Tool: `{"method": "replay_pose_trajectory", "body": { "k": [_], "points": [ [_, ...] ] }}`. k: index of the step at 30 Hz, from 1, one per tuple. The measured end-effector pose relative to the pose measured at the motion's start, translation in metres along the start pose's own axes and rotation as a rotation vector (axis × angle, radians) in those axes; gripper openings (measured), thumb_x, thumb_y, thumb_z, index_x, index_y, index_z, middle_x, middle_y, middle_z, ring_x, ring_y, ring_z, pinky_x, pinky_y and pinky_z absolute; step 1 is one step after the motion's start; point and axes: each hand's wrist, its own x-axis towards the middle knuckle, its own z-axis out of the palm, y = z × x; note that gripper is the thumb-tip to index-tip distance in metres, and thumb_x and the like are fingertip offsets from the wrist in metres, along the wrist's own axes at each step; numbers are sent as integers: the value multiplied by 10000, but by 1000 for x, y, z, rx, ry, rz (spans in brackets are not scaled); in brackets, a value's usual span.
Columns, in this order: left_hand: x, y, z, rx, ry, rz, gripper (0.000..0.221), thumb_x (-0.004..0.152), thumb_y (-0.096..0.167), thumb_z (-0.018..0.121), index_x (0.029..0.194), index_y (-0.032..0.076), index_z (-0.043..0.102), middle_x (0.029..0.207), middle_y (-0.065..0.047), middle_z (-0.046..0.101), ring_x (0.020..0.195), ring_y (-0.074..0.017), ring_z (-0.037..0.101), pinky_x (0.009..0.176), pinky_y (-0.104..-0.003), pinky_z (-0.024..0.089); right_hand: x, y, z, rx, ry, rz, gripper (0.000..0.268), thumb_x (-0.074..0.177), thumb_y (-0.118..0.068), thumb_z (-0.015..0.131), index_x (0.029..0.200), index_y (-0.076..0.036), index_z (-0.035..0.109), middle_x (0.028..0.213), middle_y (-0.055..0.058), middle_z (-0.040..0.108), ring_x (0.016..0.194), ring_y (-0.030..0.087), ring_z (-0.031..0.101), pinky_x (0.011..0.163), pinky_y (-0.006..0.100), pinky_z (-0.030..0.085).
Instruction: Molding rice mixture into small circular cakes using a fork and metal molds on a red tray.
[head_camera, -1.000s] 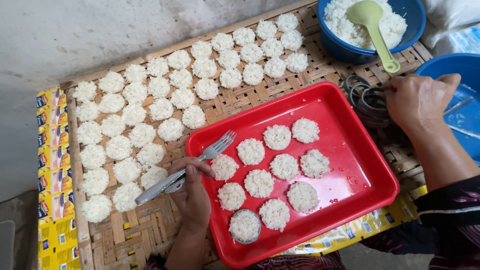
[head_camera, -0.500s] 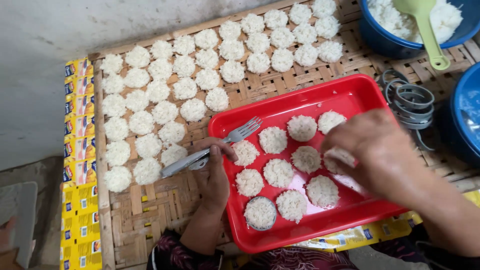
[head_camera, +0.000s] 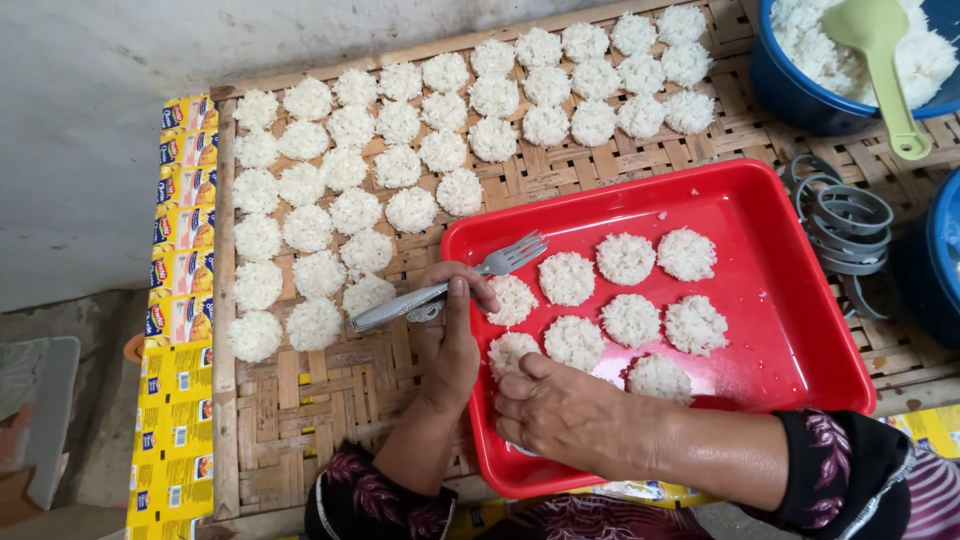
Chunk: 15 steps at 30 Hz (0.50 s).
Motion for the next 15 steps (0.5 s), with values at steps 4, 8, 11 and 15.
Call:
{"method": "replay_pose_trajectory", "body": {
  "k": [4, 8, 11, 15],
  "points": [
    [-1, -4, 0, -40, -6, 10, 173, 1113, 210, 414, 1109, 69, 514, 933, -50, 599, 797, -126, 566, 734, -269, 513, 0, 2, -7, 20, -24, -23, 255, 887, -217, 582, 1106, -94, 624, 1053, 123, 630, 1078, 282, 506, 966, 442, 340],
    [-1, -3, -1, -7, 6, -6, 191, 1108, 224, 421, 1084, 70, 530, 914, -46, 606, 781, -129, 568, 727, -273, 517, -3, 3, -15, 49, -25, -33, 220, 864, -220, 598, 1043, -93, 607, 1050, 156, 579, 1170, 348, 489, 992, 472, 340],
    [-1, -3, -1, 12, 1, -2, 182, 1105, 212, 420, 1093, 68, 530, 909, -50, 608, 771, -138, 569, 727, -280, 516, -9, 3, -33, 88, -33, -20, 136, 896, -203, 582, 988, -112, 623, 1015, 145, 588, 1095, 333, 527, 979, 477, 363],
    [-2, -3, -3, 18, 23, -31, 175, 1088, 178, 423, 1086, 54, 545, 910, -59, 615, 762, -148, 579, 739, -289, 515, -21, 3, -47, 147, 94, 11, 64, 859, -199, 638, 864, -136, 649, 934, 91, 587, 889, 277, 573, 913, 449, 398]
  ]
}}
